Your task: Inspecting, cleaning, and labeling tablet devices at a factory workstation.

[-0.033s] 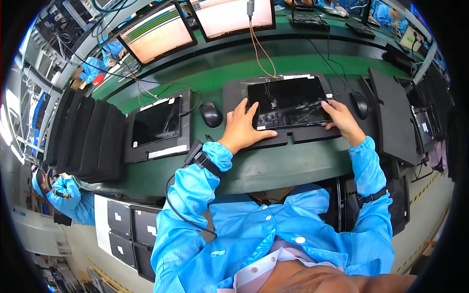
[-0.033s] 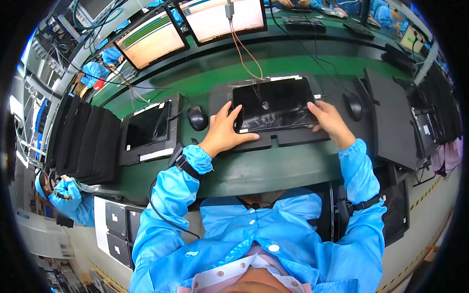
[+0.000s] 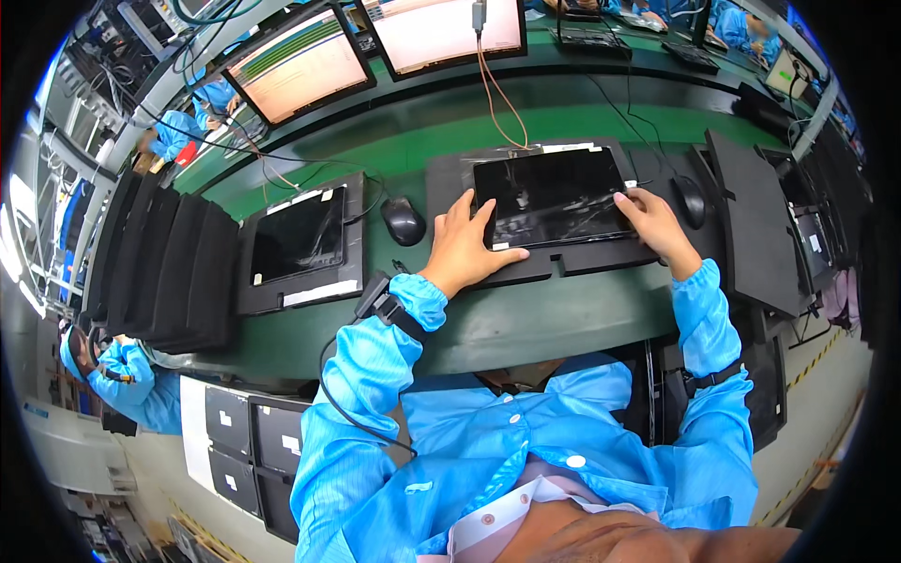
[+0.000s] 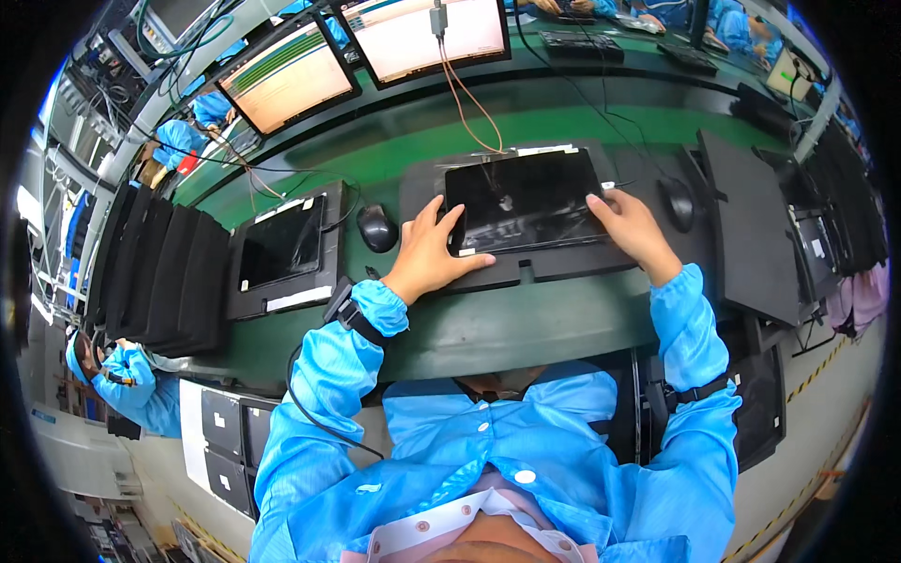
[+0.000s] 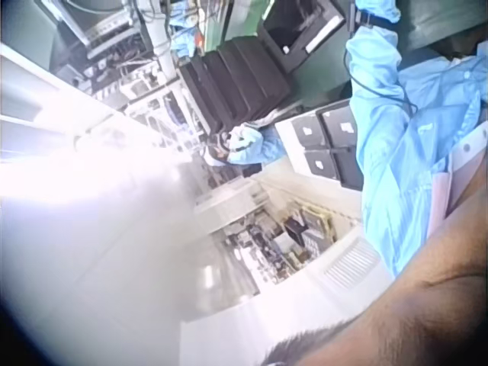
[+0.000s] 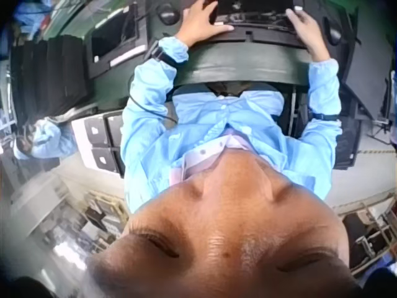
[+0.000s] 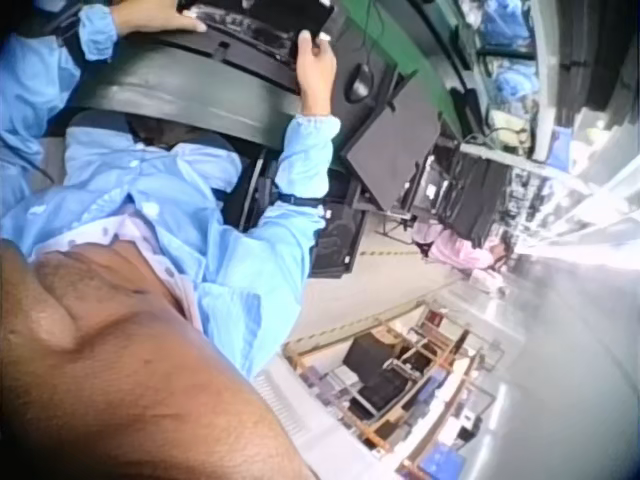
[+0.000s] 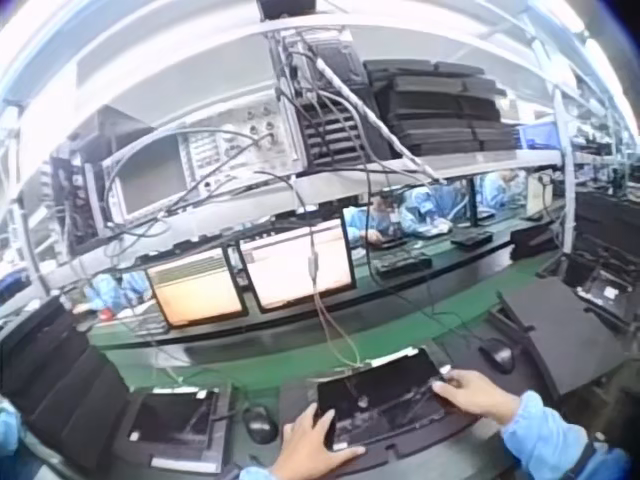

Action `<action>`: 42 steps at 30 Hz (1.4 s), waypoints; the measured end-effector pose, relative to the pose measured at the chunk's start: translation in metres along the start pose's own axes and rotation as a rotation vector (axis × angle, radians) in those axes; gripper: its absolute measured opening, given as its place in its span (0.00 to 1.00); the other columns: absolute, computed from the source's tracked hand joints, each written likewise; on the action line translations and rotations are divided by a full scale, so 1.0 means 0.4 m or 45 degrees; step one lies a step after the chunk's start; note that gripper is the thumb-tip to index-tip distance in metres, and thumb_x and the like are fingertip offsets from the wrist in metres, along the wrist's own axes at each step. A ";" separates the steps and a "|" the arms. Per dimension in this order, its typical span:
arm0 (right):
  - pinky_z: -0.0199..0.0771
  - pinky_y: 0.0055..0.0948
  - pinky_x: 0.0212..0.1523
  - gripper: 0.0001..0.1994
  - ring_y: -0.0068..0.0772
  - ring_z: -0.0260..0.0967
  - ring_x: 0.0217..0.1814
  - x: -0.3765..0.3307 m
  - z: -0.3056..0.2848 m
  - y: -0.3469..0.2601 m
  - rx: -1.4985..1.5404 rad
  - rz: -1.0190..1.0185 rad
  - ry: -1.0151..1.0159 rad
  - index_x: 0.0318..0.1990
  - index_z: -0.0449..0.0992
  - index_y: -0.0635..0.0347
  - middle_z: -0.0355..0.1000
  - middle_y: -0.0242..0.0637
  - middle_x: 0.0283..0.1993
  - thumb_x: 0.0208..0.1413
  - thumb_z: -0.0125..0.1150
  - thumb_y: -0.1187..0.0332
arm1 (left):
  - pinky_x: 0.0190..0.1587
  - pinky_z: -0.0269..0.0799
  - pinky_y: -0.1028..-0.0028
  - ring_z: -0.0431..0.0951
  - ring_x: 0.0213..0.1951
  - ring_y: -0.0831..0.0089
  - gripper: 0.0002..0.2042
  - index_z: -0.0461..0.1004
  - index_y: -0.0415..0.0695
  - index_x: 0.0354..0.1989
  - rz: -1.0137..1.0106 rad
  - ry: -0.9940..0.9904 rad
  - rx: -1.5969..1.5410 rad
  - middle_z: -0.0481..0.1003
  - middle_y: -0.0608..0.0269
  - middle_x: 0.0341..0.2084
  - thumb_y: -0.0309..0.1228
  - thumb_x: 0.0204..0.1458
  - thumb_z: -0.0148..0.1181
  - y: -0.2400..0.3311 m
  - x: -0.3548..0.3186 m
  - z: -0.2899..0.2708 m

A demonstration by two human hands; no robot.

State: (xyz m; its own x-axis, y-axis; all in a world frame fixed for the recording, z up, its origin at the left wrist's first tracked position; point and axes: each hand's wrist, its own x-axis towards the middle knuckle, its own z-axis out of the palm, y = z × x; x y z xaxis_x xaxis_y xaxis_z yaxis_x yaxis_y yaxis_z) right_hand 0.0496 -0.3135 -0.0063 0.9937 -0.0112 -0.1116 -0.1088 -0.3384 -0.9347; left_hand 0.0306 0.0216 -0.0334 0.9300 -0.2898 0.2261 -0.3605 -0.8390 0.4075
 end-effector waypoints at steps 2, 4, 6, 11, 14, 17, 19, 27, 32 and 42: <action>0.72 0.37 0.45 0.34 0.45 0.72 0.41 0.019 -0.023 0.020 -0.756 -0.171 0.077 0.61 0.73 0.68 0.72 0.43 0.40 0.55 0.70 0.49 | 0.70 0.50 0.54 0.54 0.71 0.45 0.48 0.68 0.37 0.67 0.014 0.012 0.022 0.56 0.36 0.70 0.60 0.43 0.73 -0.002 0.005 0.013; 0.72 0.37 0.45 0.34 0.44 0.72 0.41 -0.004 -0.043 0.024 -0.784 -0.377 0.003 0.60 0.74 0.67 0.72 0.43 0.43 0.52 0.72 0.52 | 0.70 0.50 0.54 0.55 0.71 0.45 0.47 0.68 0.37 0.67 0.012 0.036 0.050 0.55 0.37 0.70 0.59 0.44 0.73 -0.008 0.004 0.013; 0.69 0.31 0.38 0.33 0.32 0.62 0.34 -0.035 -0.040 0.017 -0.760 -0.642 -0.098 0.61 0.74 0.64 0.66 0.35 0.44 0.46 0.77 0.62 | 0.67 0.56 0.54 0.61 0.68 0.44 0.42 0.72 0.37 0.63 0.102 0.135 0.062 0.61 0.36 0.67 0.56 0.46 0.72 -0.006 0.002 0.010; 0.72 0.33 0.42 0.27 0.36 0.69 0.38 -0.048 -0.018 0.028 -0.788 -0.603 0.022 0.57 0.79 0.59 0.70 0.38 0.46 0.48 0.77 0.63 | 0.60 0.64 0.53 0.70 0.60 0.43 0.36 0.76 0.35 0.56 0.261 0.296 0.056 0.68 0.36 0.61 0.54 0.48 0.71 -0.028 0.017 0.032; 0.74 0.35 0.44 0.27 0.39 0.73 0.43 -0.057 -0.004 0.004 -0.841 -0.621 -0.016 0.57 0.79 0.59 0.71 0.40 0.48 0.49 0.76 0.62 | 0.62 0.62 0.53 0.67 0.63 0.41 0.36 0.73 0.35 0.60 0.266 0.315 0.129 0.66 0.35 0.63 0.53 0.51 0.68 -0.031 -0.004 0.040; 0.75 0.43 0.53 0.22 0.50 0.73 0.55 -0.074 0.049 -0.059 -1.445 -0.824 0.085 0.54 0.79 0.61 0.72 0.45 0.57 0.53 0.71 0.61 | 0.68 0.56 0.51 0.65 0.67 0.44 0.35 0.71 0.35 0.62 0.199 0.199 -0.097 0.65 0.35 0.64 0.49 0.53 0.67 -0.044 -0.037 -0.002; 0.74 0.44 0.55 0.20 0.50 0.73 0.55 -0.071 0.150 -0.143 -1.086 -1.136 0.006 0.52 0.80 0.61 0.73 0.45 0.57 0.54 0.71 0.62 | 0.71 0.53 0.51 0.66 0.66 0.49 0.32 0.72 0.36 0.61 0.167 0.320 -0.010 0.67 0.40 0.64 0.45 0.53 0.66 -0.062 -0.068 -0.092; 0.69 0.44 0.60 0.16 0.49 0.69 0.59 0.144 0.723 -0.298 -0.762 -1.616 -0.321 0.49 0.81 0.62 0.75 0.45 0.52 0.58 0.64 0.62 | 0.73 0.29 0.38 0.42 0.78 0.47 0.48 0.60 0.36 0.71 -0.685 0.201 0.442 0.49 0.37 0.74 0.55 0.47 0.67 -0.460 -0.326 -0.293; 0.73 0.47 0.55 0.16 0.53 0.72 0.55 0.234 0.960 -0.332 -1.050 -1.477 -0.514 0.44 0.82 0.62 0.76 0.51 0.48 0.53 0.64 0.61 | 0.72 0.40 0.42 0.52 0.74 0.47 0.47 0.66 0.38 0.68 -0.570 0.315 0.376 0.58 0.39 0.70 0.62 0.45 0.67 -0.526 -0.375 -0.280; 0.73 0.40 0.45 0.19 0.43 0.78 0.43 0.117 0.902 -0.510 -0.906 -1.241 -0.563 0.45 0.76 0.64 0.77 0.51 0.38 0.58 0.65 0.55 | 0.60 0.65 0.55 0.74 0.54 0.56 0.21 0.76 0.42 0.49 -0.177 0.889 0.622 0.75 0.56 0.44 0.27 0.41 0.64 -0.583 -0.365 -0.267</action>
State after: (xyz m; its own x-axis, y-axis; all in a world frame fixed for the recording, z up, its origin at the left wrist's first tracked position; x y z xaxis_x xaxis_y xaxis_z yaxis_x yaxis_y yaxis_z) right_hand 0.1084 0.0944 0.0576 0.5457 0.7889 0.2826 0.8285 -0.4574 -0.3231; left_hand -0.0287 0.3087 -0.0668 0.6484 0.0451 0.7600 -0.0263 -0.9963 0.0815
